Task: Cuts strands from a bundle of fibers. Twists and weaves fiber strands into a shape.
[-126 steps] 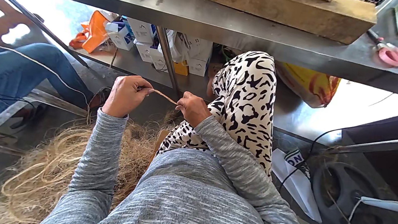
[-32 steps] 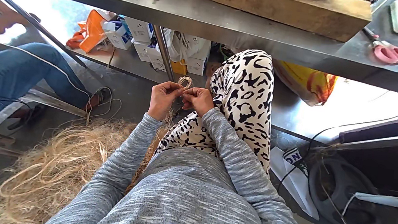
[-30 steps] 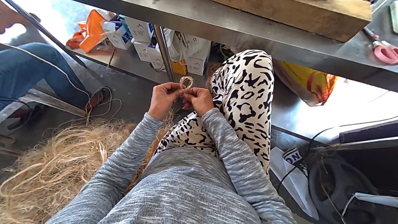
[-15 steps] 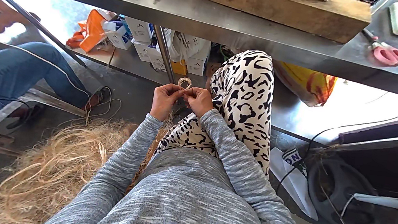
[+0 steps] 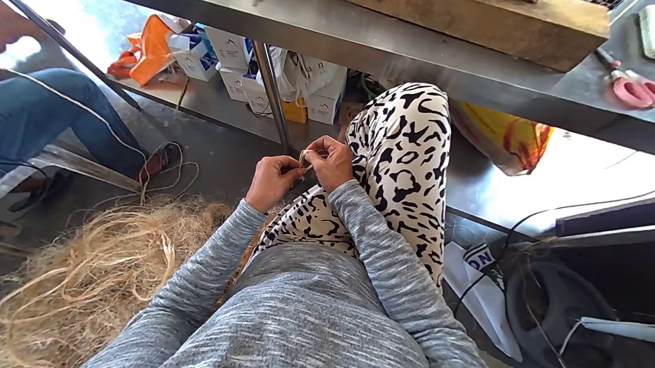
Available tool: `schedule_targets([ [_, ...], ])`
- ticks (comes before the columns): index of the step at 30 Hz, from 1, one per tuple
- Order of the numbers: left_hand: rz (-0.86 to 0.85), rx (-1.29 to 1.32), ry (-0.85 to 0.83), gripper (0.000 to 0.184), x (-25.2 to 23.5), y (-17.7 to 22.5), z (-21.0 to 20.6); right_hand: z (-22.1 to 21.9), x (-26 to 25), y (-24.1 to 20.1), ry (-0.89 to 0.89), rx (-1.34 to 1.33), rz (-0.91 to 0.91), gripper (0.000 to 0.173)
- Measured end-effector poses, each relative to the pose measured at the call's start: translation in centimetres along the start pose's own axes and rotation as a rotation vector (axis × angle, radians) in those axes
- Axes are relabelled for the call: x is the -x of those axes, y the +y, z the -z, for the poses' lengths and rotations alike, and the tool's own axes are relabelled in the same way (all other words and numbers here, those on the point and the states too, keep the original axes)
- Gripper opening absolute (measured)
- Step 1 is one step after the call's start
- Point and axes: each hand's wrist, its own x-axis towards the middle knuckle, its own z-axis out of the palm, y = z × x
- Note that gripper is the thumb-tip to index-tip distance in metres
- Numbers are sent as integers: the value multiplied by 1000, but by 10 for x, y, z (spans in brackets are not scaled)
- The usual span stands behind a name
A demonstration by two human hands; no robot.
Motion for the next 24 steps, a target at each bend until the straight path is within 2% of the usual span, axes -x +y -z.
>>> schedule_targets([
  [7,-8,38,-36,7,-2,10,0,-2,-2,3,14,-133,6,6],
  [12,-27,7,13,8,-3,7,0,-1,-2,3,35,-149,21,5],
  [13,-26,22,27,8,-3,6,0,-1,-3,3,19,-144,24,11],
  [16,-1,156,88,8,-3,2,-1,2,-5,4,-60,-159,0,50],
  [18,30,268,119,6,-4,-1,1,3,-5,1,-87,-180,-69,62],
  [20,72,364,133,4,-5,-2,1,4,-5,-1,-95,-203,-149,59],
  [24,102,510,138,7,-6,-3,1,4,-5,-2,-115,-186,-178,22],
])
